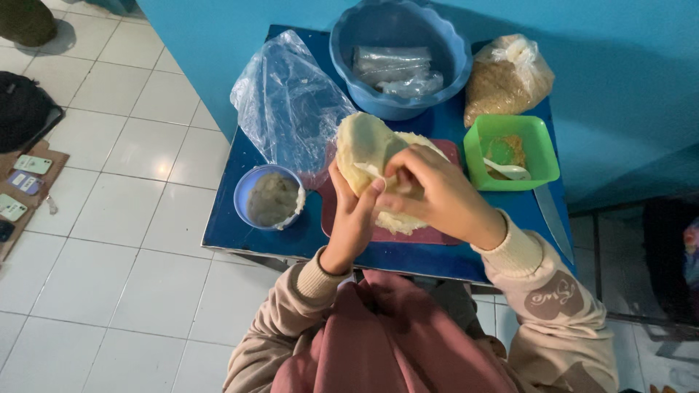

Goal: The person sits at a low table and peels thin, pliable dough sheets one at a time off a large soft dough mass, stretching each sheet gently and stacking the separated sheets on a cutting board. At the end the person covers the remaining dough with a plastic bag.

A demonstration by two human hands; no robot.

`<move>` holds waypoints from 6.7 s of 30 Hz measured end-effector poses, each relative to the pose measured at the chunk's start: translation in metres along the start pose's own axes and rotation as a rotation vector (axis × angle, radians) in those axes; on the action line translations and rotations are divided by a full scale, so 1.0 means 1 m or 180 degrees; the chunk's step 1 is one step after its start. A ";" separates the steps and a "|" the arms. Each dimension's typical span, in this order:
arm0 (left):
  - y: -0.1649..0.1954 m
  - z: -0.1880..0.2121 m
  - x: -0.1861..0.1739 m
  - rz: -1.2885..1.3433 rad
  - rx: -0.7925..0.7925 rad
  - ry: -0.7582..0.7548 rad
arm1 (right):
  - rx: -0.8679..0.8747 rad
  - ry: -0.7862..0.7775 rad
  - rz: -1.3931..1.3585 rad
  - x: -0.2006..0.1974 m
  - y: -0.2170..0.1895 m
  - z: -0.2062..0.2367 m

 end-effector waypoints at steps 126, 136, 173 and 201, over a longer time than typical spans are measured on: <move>0.069 0.009 -0.043 -0.0124 0.0525 0.0863 | -0.0514 0.0130 0.1594 0.028 0.069 0.016; 0.041 0.006 -0.029 0.0820 -0.0352 0.0406 | -0.0910 -0.0321 0.2026 0.058 0.084 0.041; 0.013 0.026 0.005 -0.0277 0.0130 -0.0575 | -0.0162 0.0472 0.0060 -0.006 -0.027 0.004; -0.008 0.002 0.003 -0.0561 0.1003 0.0355 | -0.0236 0.1092 0.0585 0.027 -0.018 0.005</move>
Point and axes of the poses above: each hand's wrist, its own z-axis away from the middle knuckle, its own x-axis out of the palm, y = z × x, the point moved 4 cm from there along -z, towards the middle knuckle, and after that the axes turned 11 degrees about y, right-handed, at the moved point
